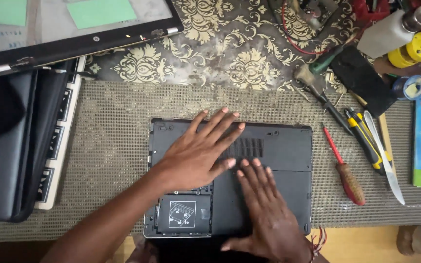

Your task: The person is reassembling a laptop by using a screwdriver to secure internal components and then attaching the bottom cover.

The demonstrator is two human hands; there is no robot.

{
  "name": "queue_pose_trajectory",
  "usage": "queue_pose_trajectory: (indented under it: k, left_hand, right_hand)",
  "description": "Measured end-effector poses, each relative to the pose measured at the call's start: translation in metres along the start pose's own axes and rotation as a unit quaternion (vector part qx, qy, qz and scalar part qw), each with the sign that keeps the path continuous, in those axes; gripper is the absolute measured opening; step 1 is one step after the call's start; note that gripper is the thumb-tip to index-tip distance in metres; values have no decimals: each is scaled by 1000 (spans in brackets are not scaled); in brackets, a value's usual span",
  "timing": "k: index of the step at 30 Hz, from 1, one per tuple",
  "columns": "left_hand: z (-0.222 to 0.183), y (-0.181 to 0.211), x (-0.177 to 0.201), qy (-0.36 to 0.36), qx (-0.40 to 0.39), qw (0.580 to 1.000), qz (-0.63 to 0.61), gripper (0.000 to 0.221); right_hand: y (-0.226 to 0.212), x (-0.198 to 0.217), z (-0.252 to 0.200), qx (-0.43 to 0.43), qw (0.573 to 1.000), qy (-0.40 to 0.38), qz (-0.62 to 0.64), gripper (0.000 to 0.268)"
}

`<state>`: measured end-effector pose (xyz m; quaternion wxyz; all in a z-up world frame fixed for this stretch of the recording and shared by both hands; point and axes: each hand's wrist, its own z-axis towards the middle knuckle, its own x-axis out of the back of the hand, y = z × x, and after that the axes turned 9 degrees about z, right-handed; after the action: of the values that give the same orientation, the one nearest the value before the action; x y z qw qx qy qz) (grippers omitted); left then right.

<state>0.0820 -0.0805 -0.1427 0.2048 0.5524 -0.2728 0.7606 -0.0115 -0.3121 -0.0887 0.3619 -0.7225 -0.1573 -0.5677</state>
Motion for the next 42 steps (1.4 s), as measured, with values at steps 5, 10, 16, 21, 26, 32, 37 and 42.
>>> queue_pose_trajectory:
  k: [5,10,16,21,26,32,37,42]
  left_hand:
    - [-1,-10,2,-40,-79,989,-118,150]
    - [4,-13,13,-122,-76,964,-224,138]
    - [-1,-9,2,-16,-61,996,-67,150]
    - [-1,-11,5,-37,-69,993,-86,133]
    - [0,-12,0,-33,-70,995,-59,123]
    - [4,-10,3,-28,-72,995,-64,146]
    - [1,-5,3,-27,-62,997,-32,144]
    - [3,-6,6,-28,-56,998,-32,138]
  right_hand:
    - [-1,-2,4,-67,992,76,74,90]
    - [-1,-6,10,-81,989,81,91,83]
    - [2,-6,16,-50,987,88,124,86]
    - [-1,-19,1,-53,997,50,12,127]
    - [19,-43,-35,-33,995,90,-31,121]
    - [17,-28,-21,-13,997,73,15,109]
    - [10,-12,-19,-38,999,17,6,120]
    - [8,-14,-15,-41,998,48,9,127]
